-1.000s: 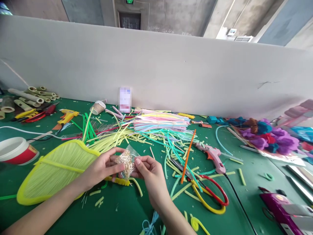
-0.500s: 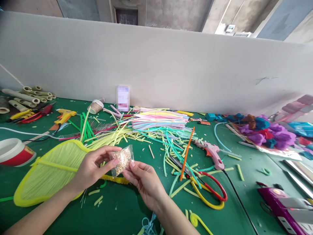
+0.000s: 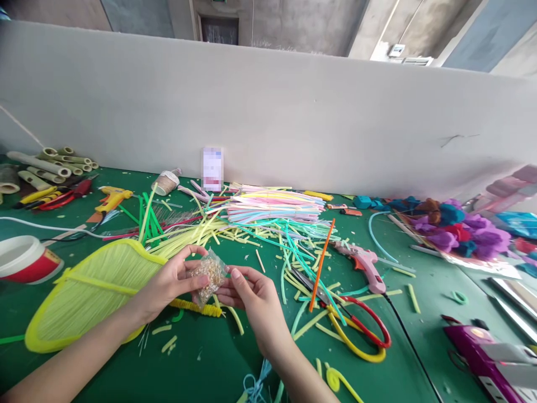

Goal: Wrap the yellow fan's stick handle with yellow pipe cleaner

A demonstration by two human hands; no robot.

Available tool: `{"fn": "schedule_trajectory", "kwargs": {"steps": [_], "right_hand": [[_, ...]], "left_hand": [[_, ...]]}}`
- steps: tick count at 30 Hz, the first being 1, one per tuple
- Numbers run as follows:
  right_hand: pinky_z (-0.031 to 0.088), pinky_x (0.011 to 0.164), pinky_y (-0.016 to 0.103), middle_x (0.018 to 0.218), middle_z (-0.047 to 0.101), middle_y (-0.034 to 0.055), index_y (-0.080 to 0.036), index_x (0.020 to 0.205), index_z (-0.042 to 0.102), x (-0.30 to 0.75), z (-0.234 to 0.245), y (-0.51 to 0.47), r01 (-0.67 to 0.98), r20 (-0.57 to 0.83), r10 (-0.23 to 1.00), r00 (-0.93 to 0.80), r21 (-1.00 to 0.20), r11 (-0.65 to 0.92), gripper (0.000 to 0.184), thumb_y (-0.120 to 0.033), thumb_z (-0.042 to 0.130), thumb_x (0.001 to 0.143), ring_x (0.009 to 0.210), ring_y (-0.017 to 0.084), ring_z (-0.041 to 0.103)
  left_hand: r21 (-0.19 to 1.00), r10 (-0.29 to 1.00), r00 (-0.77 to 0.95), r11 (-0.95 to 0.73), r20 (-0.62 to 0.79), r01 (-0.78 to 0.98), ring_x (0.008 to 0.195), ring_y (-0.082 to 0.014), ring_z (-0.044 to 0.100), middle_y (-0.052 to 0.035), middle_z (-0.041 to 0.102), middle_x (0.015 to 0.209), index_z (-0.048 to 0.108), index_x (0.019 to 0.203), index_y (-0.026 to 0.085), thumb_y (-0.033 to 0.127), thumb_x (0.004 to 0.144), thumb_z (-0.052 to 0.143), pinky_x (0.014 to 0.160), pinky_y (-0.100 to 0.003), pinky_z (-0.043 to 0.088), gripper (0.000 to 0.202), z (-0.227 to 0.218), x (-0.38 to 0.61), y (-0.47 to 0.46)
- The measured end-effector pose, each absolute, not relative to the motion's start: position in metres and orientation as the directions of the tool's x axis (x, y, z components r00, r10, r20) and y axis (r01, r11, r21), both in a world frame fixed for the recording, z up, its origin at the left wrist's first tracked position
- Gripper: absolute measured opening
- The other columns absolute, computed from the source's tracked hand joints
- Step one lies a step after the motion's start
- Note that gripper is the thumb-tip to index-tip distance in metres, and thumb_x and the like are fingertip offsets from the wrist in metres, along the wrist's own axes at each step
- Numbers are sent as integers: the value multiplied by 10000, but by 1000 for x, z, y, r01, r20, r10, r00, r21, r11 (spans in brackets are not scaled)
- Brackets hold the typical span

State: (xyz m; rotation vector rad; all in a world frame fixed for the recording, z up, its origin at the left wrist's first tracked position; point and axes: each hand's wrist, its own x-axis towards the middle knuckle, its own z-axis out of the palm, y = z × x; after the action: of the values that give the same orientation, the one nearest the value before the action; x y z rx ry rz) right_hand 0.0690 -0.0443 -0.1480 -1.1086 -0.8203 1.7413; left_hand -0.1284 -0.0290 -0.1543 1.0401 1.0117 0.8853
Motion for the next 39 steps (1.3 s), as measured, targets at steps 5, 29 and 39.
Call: {"fn": "schedule_trajectory", "kwargs": {"steps": [5, 29, 39], "right_hand": [[608, 762, 293, 782, 778, 69, -160, 859, 680, 70, -147, -45, -300, -327, 920, -216, -874, -382, 419, -471, 881, 662, 746, 183, 760], [454, 535, 259, 598, 633, 5, -197, 752, 578, 66, -164, -49, 279, -131, 982, -138, -956, -88, 144, -326, 631, 789, 556, 165, 614], [394, 535, 260, 588, 603, -10, -210, 732, 555, 74, -166, -45, 564, -34, 991, -130, -825, 46, 54, -238, 561, 778, 533, 152, 556]], "left_hand": [[964, 940, 251, 256, -232, -68, 751, -171, 680, -28, 681, 956, 485, 1133, 220, 373, 736, 817, 610, -268, 564, 539, -151, -130, -31], [984, 956, 265, 91, -130, 153, 751, -175, 670, -22, 687, 948, 532, 1110, 223, 416, 794, 754, 634, -250, 502, 432, -156, -125, -36], [968, 978, 197, 20, -71, 249, 826, -200, 668, -24, 665, 938, 560, 1078, 229, 438, 795, 746, 685, -264, 527, 398, -155, -126, -39]]}}
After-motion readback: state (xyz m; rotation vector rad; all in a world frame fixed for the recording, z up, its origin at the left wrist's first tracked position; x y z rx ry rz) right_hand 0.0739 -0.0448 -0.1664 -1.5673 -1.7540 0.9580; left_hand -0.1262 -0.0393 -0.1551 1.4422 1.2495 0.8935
